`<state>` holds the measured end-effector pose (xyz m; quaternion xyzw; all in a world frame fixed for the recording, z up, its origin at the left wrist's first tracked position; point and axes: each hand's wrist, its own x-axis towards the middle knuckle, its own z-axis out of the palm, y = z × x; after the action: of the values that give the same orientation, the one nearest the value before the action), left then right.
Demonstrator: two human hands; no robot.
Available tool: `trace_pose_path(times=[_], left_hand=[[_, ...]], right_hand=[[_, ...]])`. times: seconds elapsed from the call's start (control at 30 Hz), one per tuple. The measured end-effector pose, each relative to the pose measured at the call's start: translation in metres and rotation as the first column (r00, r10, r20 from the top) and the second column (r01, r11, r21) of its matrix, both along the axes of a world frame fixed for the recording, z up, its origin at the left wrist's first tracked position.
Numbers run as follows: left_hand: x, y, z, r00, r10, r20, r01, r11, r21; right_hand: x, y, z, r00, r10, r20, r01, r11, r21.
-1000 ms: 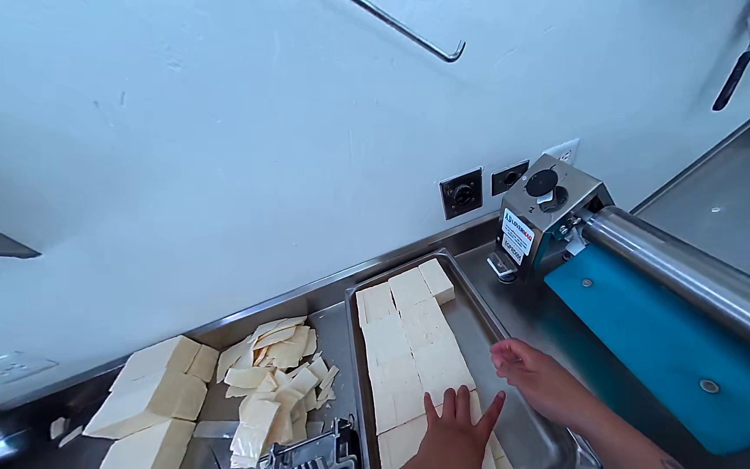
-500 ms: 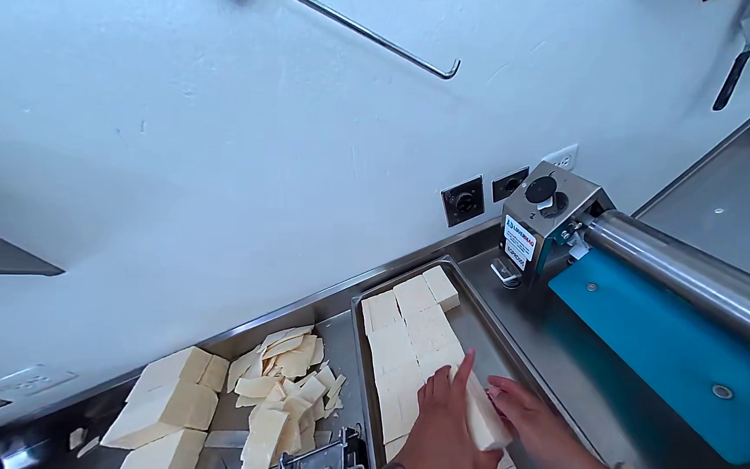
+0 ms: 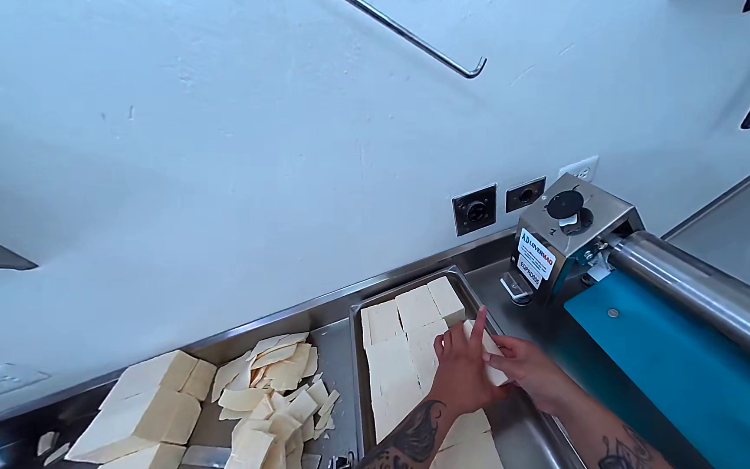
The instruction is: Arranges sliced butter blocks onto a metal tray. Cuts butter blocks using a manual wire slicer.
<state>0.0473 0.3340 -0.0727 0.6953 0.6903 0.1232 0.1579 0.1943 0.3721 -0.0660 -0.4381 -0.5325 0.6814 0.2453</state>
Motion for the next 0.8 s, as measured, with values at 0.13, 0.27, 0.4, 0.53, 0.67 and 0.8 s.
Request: trace_pose_path(times=[0.13,0.27,0.4,0.53,0.67,0.8], left_hand=[[-0.014,0.025,-0.005,0.998,-0.062,-0.027,0.061,0.998,-0.018],[-0.031,0.050,-0.011,0.989,-0.141,0.039,0.144,0.985,-0.092],[-0.044,0.069,-0.012,0.986,-0.160,0.056,0.167,0.971,-0.172],[-0.065,0.070,-0.020,0.990,-0.138,-0.040,0.129,0.975,-0.180],[-0.083,0.061,-0.024,0.989,-0.092,-0.113,0.075,0.986,-0.152],[-0.092,0.049,-0.022,0.990,-0.104,-0.092,0.089,0.985,-0.149]], right_hand=[[-0.018,0.017,-0.021,0.988,-0.148,-0.039,0.147,0.989,-0.012],[-0.037,0.027,-0.032,0.962,-0.268,0.042,0.266,0.963,0.043],[-0.052,0.035,-0.033,0.906,-0.271,0.324,0.210,0.955,0.210],[-0.074,0.036,-0.034,0.843,-0.214,0.493,0.102,0.964,0.245],[-0.090,0.038,-0.039,0.813,-0.144,0.563,0.024,0.976,0.215],[-0.090,0.036,-0.040,0.864,-0.081,0.497,-0.020,0.981,0.194]])
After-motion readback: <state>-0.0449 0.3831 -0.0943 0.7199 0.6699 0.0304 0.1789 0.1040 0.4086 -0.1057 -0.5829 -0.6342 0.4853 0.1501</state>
